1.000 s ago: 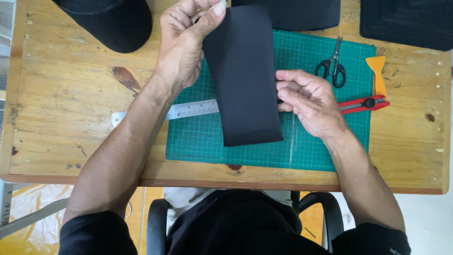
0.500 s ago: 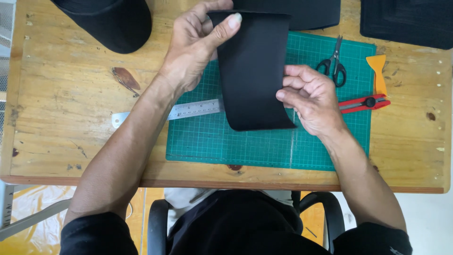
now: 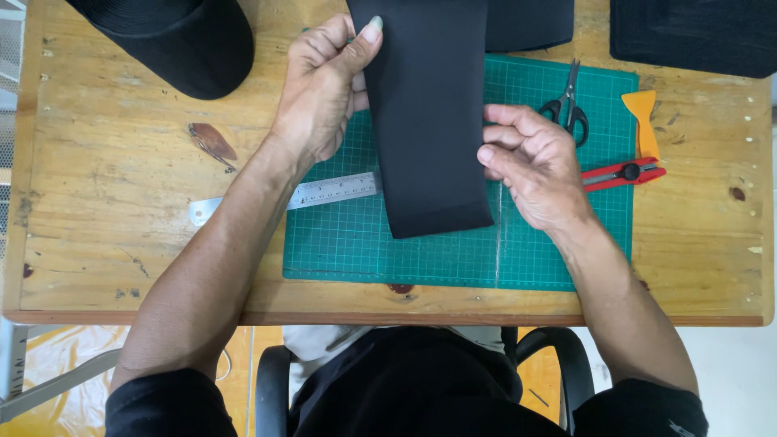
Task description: The person measures and cuts a piece of black fabric using a metal ruler and a red utility knife on a green cutting mat. They align the ruler to mark straight lines and slice through the material to create rectangular pieces.
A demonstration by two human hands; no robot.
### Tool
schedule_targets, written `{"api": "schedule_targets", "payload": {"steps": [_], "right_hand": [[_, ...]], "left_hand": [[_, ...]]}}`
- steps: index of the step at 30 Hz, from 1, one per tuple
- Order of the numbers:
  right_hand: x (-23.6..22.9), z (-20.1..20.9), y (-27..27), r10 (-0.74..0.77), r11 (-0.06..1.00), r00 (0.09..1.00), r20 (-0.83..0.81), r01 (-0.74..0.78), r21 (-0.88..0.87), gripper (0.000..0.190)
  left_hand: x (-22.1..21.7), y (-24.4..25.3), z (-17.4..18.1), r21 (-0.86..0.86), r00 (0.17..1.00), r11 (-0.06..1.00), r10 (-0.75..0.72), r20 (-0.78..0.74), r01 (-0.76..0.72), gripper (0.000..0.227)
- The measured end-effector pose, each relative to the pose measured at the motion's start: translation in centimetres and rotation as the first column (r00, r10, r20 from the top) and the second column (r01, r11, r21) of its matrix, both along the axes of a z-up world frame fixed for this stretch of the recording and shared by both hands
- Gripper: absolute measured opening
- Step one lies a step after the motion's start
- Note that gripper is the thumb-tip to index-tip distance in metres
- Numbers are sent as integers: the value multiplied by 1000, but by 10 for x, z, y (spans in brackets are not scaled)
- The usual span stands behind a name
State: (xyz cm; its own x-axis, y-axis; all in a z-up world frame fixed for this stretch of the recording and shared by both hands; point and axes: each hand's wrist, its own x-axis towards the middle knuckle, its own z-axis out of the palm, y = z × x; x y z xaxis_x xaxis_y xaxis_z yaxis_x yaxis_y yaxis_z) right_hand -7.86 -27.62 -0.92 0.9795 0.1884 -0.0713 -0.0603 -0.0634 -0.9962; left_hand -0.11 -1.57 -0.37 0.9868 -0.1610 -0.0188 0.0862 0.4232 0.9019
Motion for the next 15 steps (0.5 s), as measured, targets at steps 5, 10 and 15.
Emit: {"api": "schedule_targets", "payload": {"steps": [5,10,15], "right_hand": [[0,-3,1,-13,1000,1000,-11,13,2,41],[0,7,4,-46,983,993,-108,64,174,36],[1,-4,-3,-55,988,994,-93,68,136,41]], "left_hand": [[-1,0,6,-78,999,996,-36,-29,33,38],[-2,0,7,-149,998,987,-63,6,63,40],[-3,0,12,-168,999,985,-45,-32,39,37]]}}
